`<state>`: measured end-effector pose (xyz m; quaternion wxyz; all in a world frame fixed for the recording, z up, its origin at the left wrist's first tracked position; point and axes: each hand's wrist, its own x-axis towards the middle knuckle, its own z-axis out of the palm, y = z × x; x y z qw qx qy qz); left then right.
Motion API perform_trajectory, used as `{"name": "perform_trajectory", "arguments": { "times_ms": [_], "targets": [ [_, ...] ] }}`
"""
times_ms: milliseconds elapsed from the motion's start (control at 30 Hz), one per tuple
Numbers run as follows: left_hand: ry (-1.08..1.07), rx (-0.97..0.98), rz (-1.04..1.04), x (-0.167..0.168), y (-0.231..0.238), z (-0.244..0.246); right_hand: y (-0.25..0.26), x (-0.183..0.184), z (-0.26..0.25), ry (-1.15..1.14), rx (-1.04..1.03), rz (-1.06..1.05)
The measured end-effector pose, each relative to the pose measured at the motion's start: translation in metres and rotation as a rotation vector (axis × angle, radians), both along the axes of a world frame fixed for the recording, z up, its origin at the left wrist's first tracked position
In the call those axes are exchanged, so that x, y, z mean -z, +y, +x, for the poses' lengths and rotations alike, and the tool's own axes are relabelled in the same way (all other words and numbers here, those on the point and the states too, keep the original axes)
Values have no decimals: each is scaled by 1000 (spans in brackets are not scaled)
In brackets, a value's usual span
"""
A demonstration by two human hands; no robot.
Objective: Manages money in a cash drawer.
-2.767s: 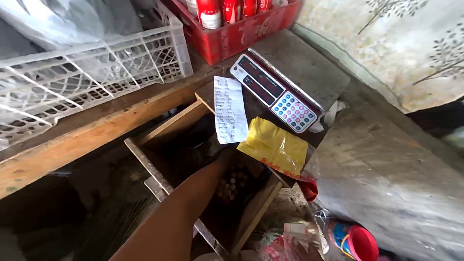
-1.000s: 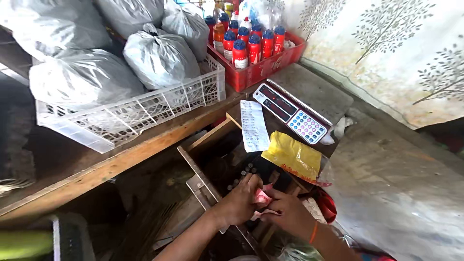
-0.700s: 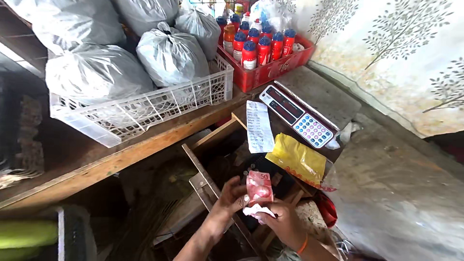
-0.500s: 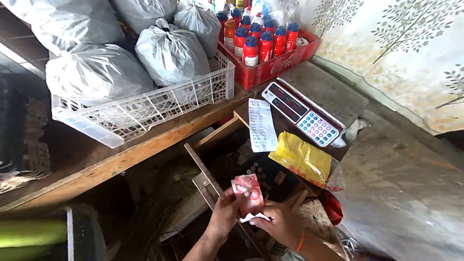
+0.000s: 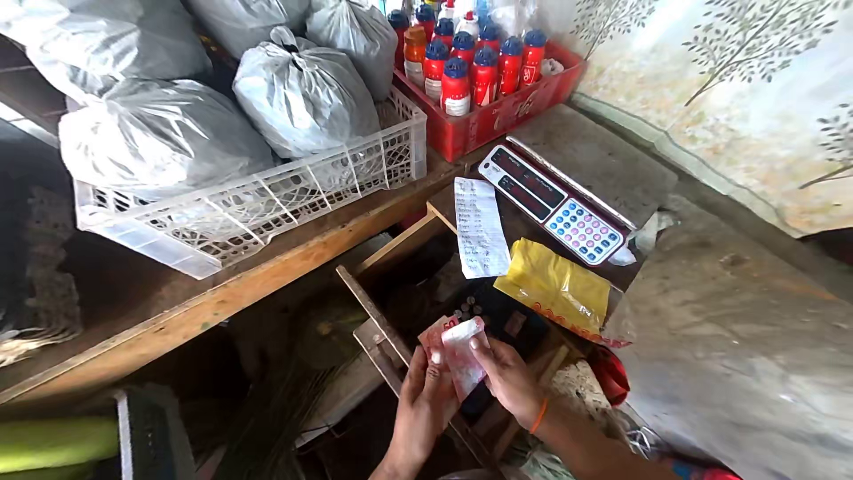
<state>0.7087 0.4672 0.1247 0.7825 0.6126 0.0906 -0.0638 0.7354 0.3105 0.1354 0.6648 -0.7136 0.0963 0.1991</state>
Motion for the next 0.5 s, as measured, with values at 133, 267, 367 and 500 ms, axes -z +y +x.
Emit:
{"name": "perform_trajectory", "arguments": {
  "times_ms": [133,267,367,500],
  "targets": [
    [24,-81,31,6,-2,8,5,0,7,67,0,22],
    [106,-252,-7,5,22,21,-15,4,18,370,177,153],
    [127,-352,-20,9,42,28,-35,19,25,490,389,341],
    [181,-406,-58,12,50,22,-49,24,18,472,262,525]
  ]
}}
